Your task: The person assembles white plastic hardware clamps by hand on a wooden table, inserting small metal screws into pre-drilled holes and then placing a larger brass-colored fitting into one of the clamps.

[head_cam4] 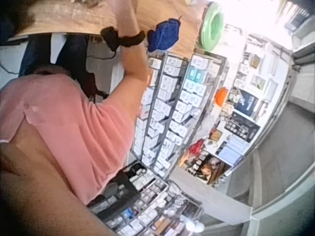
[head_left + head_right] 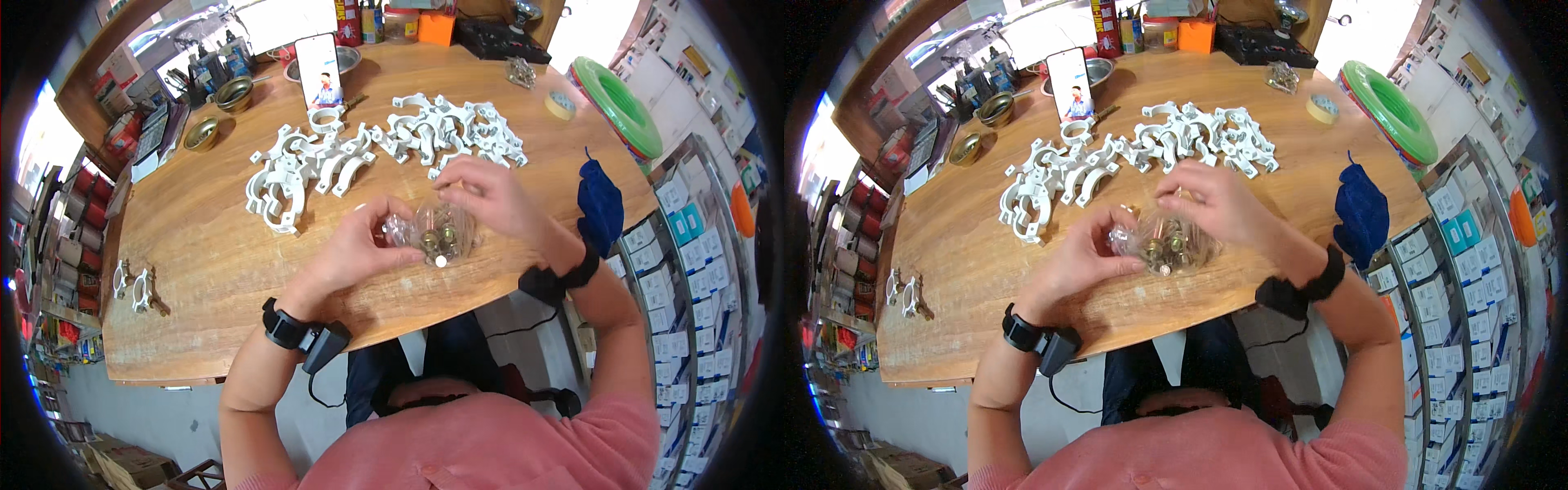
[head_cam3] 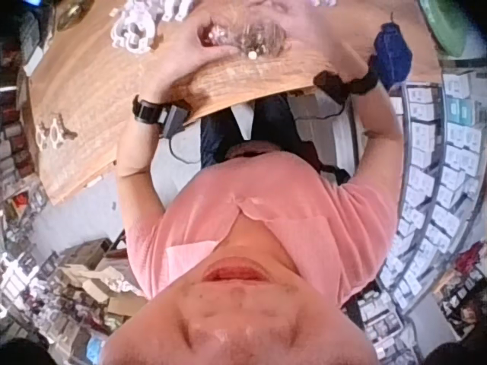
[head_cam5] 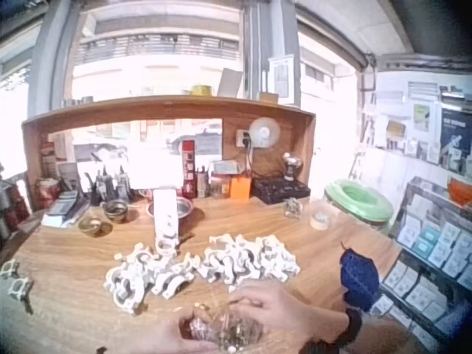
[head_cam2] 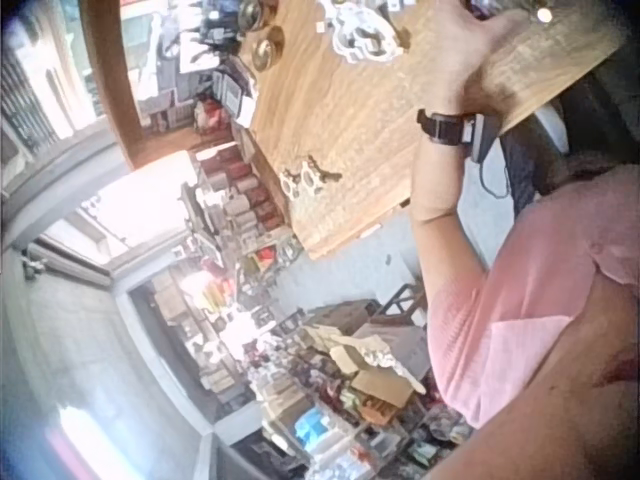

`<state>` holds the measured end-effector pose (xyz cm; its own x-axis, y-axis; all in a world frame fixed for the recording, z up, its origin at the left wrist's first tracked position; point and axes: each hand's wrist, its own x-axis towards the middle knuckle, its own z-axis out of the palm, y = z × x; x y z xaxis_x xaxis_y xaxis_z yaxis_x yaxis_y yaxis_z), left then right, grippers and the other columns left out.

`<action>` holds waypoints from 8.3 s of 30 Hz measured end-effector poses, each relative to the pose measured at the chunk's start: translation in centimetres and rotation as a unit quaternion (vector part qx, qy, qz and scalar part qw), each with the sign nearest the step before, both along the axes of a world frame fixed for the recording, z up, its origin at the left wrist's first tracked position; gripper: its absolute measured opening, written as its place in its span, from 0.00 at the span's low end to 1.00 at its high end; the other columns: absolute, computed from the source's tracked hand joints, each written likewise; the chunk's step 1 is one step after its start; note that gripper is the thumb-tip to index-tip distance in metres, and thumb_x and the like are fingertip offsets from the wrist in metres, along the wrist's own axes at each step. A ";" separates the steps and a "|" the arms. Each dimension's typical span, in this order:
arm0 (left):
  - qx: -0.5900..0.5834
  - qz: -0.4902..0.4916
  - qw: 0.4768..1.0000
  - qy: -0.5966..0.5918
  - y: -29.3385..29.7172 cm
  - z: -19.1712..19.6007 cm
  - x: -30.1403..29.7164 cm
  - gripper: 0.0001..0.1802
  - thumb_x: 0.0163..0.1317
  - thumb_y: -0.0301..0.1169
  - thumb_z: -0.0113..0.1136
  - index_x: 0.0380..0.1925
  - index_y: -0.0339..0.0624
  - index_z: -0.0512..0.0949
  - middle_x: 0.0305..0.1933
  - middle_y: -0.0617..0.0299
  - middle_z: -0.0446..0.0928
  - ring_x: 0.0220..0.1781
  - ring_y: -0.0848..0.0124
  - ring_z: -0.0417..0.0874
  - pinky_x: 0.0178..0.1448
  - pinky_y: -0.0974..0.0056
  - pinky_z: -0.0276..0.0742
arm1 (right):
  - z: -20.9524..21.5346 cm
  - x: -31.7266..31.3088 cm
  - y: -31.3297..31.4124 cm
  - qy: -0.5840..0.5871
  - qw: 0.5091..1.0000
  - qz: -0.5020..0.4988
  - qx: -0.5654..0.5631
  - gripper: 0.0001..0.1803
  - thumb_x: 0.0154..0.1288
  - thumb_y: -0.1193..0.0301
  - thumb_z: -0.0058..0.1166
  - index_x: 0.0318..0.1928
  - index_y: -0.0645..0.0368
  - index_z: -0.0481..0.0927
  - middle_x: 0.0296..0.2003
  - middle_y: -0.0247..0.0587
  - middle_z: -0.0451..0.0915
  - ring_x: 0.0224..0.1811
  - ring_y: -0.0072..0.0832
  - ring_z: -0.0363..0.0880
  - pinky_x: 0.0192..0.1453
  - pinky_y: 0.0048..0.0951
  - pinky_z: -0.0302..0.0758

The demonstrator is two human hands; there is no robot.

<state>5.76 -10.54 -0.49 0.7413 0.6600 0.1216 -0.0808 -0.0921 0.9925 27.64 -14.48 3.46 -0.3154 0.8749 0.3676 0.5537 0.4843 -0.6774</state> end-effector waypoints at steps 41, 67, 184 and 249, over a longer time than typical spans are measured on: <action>0.089 -0.093 0.992 -0.014 -2.2 1.4 0.0 0.29 0.49 0.19 0.59 0.54 0.41 0.65 0.52 0.61 0.63 0.47 0.74 0.71 0.52 0.68 0.69 | 1.3 19.3 -0.9 0.345 0.843 -0.383 -0.157 0.09 0.60 0.62 0.49 0.29 0.53 0.70 0.11 0.23 0.59 0.07 0.13 0.51 0.10 0.16 0.48; 0.108 -0.128 0.986 0.009 -1.9 0.6 0.7 0.27 0.49 0.24 0.61 0.52 0.42 0.67 0.41 0.62 0.72 0.40 0.74 0.73 0.48 0.68 0.72 | -1.7 24.5 3.6 -0.385 0.851 -0.354 -0.055 0.15 0.49 0.61 0.55 0.24 0.63 0.76 0.12 0.38 0.72 0.17 0.29 0.72 0.22 0.29 0.70; -0.027 0.006 0.999 0.022 -15.8 -3.9 7.3 0.13 0.65 0.31 0.40 0.35 0.34 0.72 0.17 0.68 0.66 0.16 0.82 0.64 0.20 0.76 0.61 | -0.4 -0.9 -20.6 -0.277 0.955 0.025 0.102 0.26 0.41 0.63 0.60 0.40 0.69 0.72 0.42 0.50 0.70 0.45 0.42 0.70 0.54 0.41 0.65; 0.000 -0.045 0.999 0.021 -16.8 -4.8 6.7 0.09 0.60 0.28 0.48 0.35 0.33 0.72 0.21 0.64 0.72 0.24 0.80 0.68 0.30 0.72 0.69 | 2.1 -0.7 -20.9 -0.457 0.887 0.061 0.026 0.10 0.40 0.76 0.52 0.28 0.61 0.72 0.25 0.40 0.70 0.31 0.31 0.73 0.49 0.40 0.66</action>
<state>12.43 -27.34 -5.30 0.8019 0.5908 0.0894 -0.0477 -0.0858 0.9952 26.97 -35.37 5.52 -0.5936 0.8032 -0.0511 0.8014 0.5957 0.0537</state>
